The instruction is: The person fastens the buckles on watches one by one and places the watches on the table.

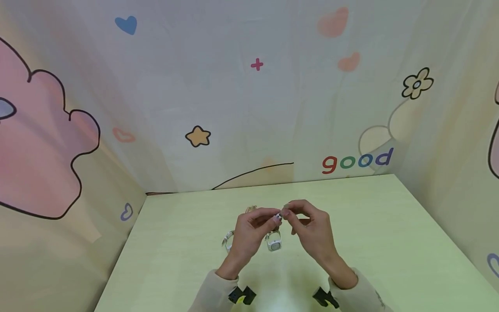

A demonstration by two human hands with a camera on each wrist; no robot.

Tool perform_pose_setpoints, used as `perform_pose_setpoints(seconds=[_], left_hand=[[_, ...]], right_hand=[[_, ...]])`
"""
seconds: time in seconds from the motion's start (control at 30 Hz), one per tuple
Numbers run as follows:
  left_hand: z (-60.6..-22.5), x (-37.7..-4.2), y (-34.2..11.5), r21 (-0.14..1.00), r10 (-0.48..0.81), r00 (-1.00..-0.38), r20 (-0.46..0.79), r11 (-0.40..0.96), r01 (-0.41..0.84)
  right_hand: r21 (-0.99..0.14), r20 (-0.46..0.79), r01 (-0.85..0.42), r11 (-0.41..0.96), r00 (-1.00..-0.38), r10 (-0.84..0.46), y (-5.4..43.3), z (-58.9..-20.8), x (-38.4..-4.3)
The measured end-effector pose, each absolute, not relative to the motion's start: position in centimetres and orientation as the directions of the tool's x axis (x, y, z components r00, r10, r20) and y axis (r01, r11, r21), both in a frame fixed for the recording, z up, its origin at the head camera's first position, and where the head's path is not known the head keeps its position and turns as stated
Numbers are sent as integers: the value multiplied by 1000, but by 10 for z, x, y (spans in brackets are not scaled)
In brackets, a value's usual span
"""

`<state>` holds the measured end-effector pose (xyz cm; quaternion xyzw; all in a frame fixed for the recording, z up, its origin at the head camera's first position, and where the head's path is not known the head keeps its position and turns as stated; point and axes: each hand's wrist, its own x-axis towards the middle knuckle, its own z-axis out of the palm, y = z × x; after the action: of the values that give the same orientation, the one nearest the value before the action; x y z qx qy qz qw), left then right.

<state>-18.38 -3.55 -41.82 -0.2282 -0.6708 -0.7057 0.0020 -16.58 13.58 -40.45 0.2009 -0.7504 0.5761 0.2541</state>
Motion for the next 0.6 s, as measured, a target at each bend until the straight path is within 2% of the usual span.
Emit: perform_pose_setpoints(seconds=[0.6], left_hand=[[-420, -183, -34, 951, 272, -911, 309, -87, 296]], right_hand=[[-763, 632, -624, 168, -775, -2, 137, -403, -165]])
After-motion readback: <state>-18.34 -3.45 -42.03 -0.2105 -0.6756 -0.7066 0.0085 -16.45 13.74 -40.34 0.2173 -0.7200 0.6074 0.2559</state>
